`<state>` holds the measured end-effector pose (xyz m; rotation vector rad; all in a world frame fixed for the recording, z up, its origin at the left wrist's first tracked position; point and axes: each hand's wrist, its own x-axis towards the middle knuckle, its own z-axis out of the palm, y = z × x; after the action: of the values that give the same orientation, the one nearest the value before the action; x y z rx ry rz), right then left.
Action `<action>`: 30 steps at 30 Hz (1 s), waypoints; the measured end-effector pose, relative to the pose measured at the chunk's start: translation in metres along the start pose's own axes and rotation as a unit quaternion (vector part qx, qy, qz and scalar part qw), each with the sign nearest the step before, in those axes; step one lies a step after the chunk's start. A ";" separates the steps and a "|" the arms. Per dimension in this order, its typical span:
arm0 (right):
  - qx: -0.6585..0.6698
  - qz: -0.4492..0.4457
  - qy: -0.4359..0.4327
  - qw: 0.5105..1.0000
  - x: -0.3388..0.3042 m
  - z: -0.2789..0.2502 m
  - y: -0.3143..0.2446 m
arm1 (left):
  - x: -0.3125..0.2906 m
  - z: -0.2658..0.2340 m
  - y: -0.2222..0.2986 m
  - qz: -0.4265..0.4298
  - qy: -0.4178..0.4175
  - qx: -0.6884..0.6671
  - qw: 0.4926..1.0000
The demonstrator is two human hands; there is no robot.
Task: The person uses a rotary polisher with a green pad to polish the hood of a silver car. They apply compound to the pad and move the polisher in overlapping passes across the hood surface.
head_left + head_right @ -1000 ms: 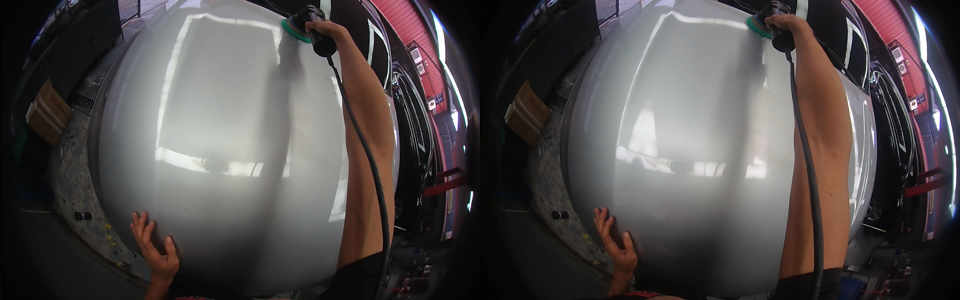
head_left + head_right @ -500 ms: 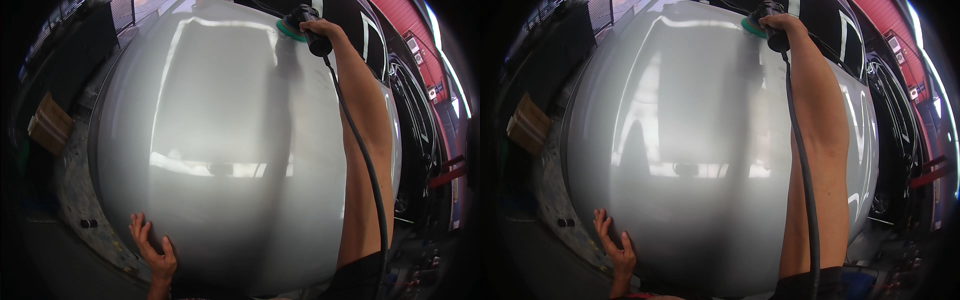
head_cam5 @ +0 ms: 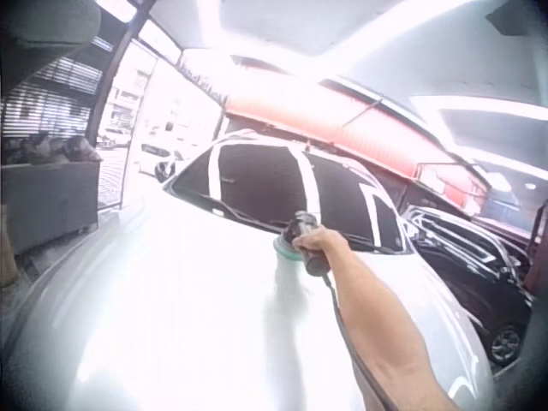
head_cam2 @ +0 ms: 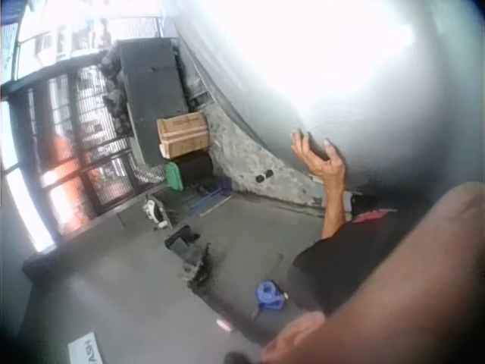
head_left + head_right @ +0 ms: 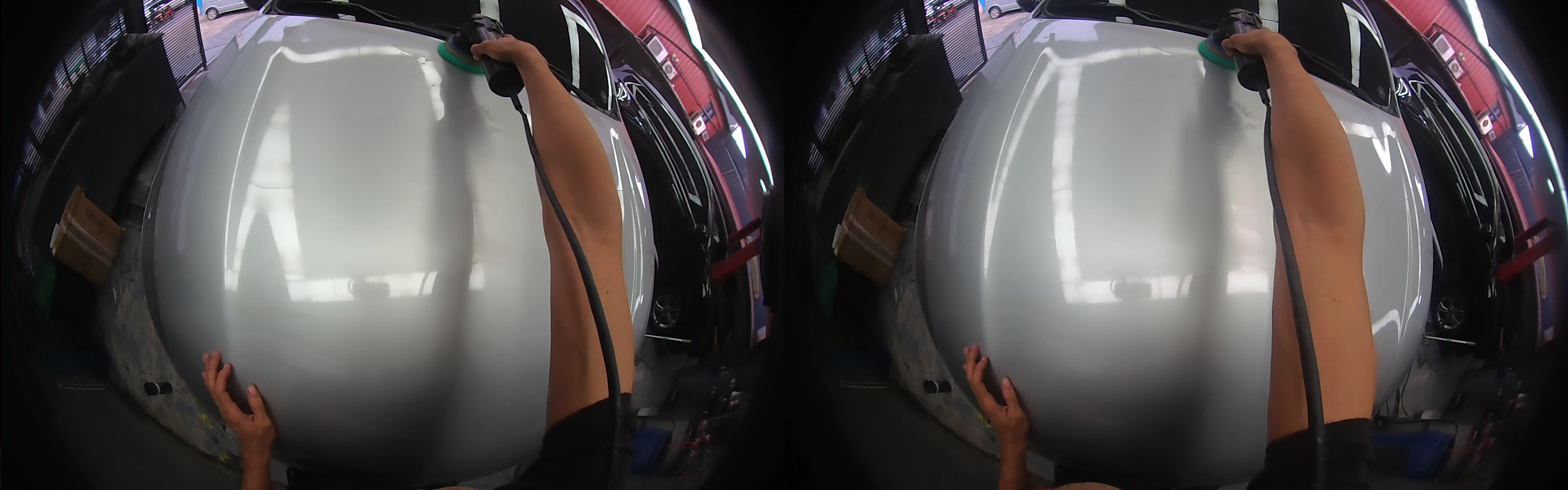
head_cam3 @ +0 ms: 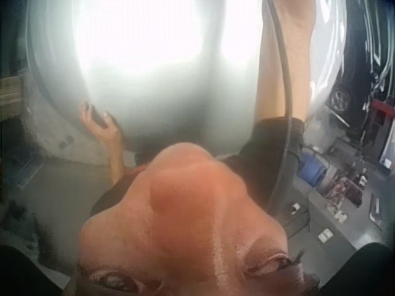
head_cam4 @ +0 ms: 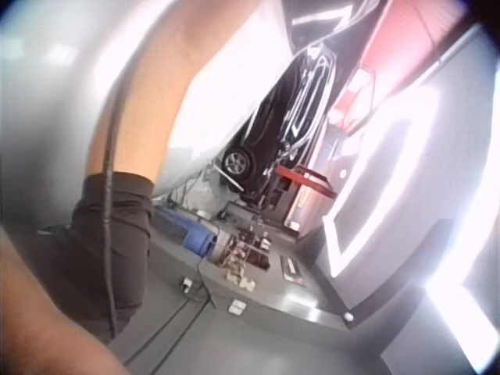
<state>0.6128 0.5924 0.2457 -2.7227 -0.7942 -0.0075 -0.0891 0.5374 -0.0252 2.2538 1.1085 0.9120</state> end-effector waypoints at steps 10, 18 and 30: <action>-0.009 0.068 0.051 0.996 -0.014 -0.034 0.024 | 0.010 -0.003 0.022 -0.013 0.022 0.027 0.999; -0.001 0.073 0.002 0.997 -0.037 -0.053 0.042 | 0.007 -0.006 0.021 -0.007 0.043 0.014 0.999; -0.031 0.082 0.026 0.996 -0.050 -0.072 0.091 | -0.003 -0.006 0.007 0.014 0.053 0.018 0.998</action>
<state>0.6237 0.4727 0.2835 -2.8261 -0.5641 -0.0682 -0.0913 0.5319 -0.0174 2.2774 1.1500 1.0420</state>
